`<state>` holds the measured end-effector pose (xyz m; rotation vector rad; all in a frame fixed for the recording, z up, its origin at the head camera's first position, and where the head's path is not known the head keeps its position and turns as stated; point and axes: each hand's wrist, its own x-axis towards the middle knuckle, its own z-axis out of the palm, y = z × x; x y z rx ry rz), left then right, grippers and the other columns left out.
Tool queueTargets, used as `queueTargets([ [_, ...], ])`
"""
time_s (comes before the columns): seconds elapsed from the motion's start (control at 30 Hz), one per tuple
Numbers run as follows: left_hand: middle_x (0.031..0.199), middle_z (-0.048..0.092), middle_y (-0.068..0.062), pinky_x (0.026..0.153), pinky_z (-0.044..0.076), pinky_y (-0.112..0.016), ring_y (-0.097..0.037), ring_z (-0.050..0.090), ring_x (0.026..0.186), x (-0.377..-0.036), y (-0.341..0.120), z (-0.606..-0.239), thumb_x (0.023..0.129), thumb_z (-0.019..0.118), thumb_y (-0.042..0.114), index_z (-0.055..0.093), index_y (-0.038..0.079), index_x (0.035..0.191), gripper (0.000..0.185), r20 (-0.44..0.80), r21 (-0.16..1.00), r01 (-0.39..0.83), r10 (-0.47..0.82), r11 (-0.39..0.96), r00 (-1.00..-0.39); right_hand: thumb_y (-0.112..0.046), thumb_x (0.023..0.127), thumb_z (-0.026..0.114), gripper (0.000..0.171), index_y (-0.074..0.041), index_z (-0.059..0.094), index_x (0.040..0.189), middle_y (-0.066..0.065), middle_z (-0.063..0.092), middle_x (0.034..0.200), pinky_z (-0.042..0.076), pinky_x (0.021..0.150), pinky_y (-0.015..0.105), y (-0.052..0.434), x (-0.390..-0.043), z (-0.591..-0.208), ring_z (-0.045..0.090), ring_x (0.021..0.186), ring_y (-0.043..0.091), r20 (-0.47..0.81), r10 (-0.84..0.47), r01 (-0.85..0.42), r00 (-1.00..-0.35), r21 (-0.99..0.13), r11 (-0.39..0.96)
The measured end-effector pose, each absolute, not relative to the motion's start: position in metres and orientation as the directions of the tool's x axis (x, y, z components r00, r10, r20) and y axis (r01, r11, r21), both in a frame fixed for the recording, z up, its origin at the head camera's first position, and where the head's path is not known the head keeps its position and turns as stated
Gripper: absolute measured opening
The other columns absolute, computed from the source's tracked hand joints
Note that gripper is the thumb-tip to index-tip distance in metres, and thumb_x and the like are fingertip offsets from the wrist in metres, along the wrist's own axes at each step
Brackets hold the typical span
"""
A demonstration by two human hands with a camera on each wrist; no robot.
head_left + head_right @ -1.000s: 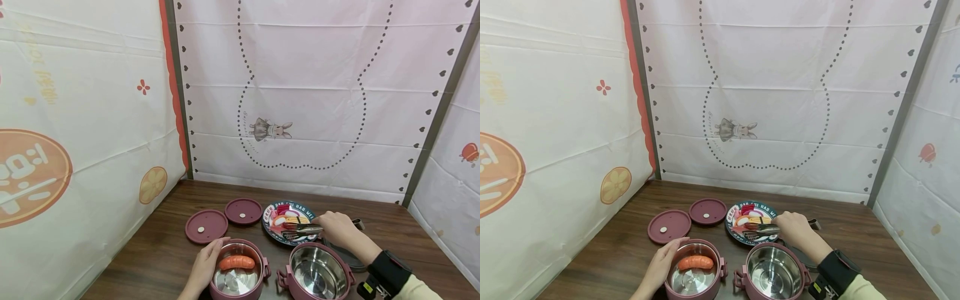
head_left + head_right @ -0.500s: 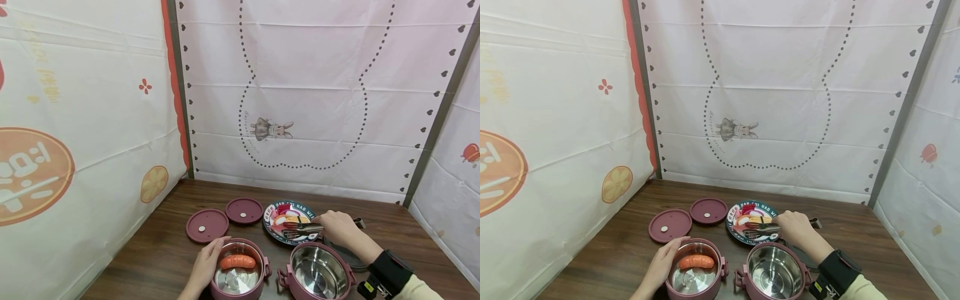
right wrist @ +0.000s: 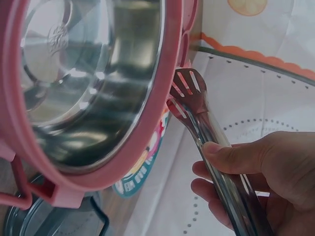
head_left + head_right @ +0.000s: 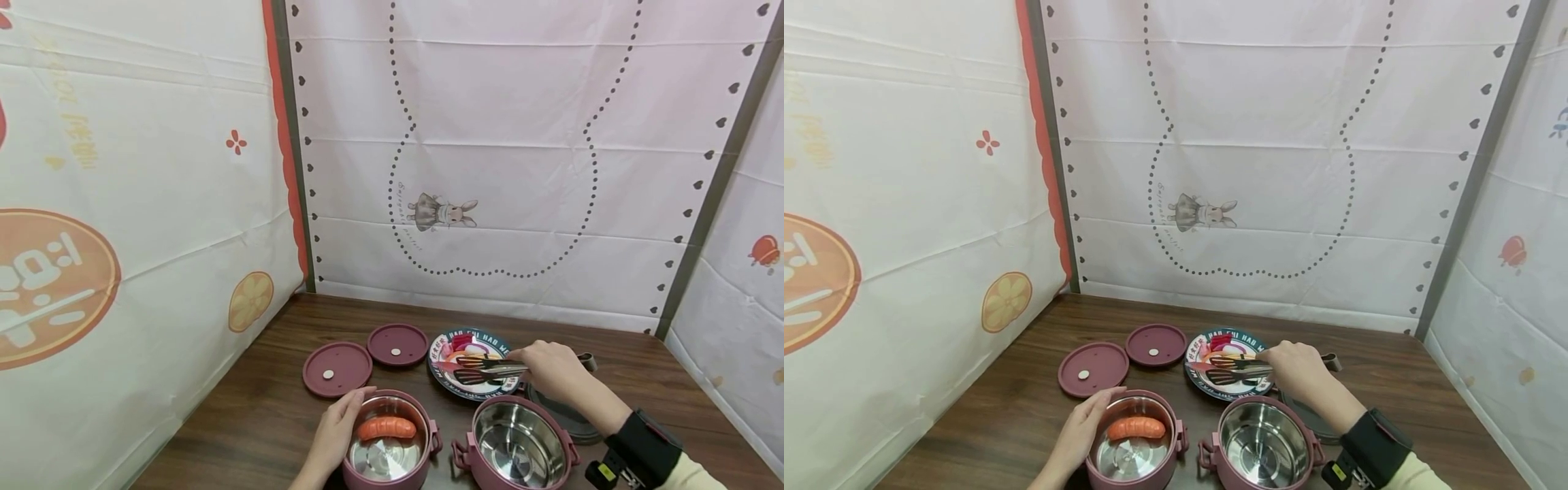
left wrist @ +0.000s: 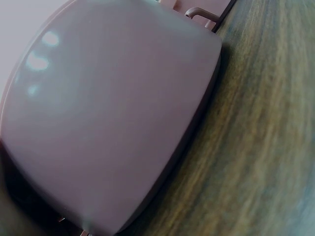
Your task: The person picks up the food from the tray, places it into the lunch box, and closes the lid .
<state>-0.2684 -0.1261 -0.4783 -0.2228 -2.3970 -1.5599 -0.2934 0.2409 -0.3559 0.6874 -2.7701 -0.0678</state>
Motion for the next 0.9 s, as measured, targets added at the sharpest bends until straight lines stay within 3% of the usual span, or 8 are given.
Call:
queueTargets([
  [0.2,0.121,0.073,0.003,0.105,0.045,-0.034,-0.022,0.061,0.123,-0.267,-0.127,-0.478,0.107,0.043,0.034,0.072,0.021,0.120,0.034,0.302,0.874,0.270,-0.017,0.404,-0.953,-0.014,0.078,0.083,0.036,-0.019,0.076,0.112,0.002,0.075,0.088,0.033,0.045,0.023,0.232,-0.286,-0.347,0.052,0.055,0.008,0.299,-0.492,-0.480,-0.818,0.120,0.869],
  [0.4,0.122,0.073,0.003,0.106,0.045,-0.036,-0.023,0.060,0.124,-0.268,-0.127,-0.478,0.108,0.042,0.034,0.071,0.021,0.120,0.035,0.306,0.869,0.273,-0.015,0.412,-0.952,-0.016,0.076,0.084,0.038,-0.023,0.076,0.113,-0.002,0.076,0.090,0.040,0.048,0.025,0.220,-0.277,-0.338,0.063,0.064,0.012,0.333,-0.542,-0.529,-0.771,0.138,0.837],
  [0.9,0.123,0.072,0.002,0.106,0.045,-0.033,-0.022,0.061,0.124,-0.268,-0.127,-0.477,0.108,0.042,0.035,0.071,0.020,0.121,0.036,0.296,0.879,0.268,-0.009,0.395,-0.955,-0.009,0.071,0.081,0.048,-0.030,0.072,0.113,-0.008,0.077,0.101,0.041,0.045,0.027,0.184,-0.244,-0.329,0.062,0.062,0.010,0.355,-0.680,-0.656,-0.641,0.205,0.726],
])
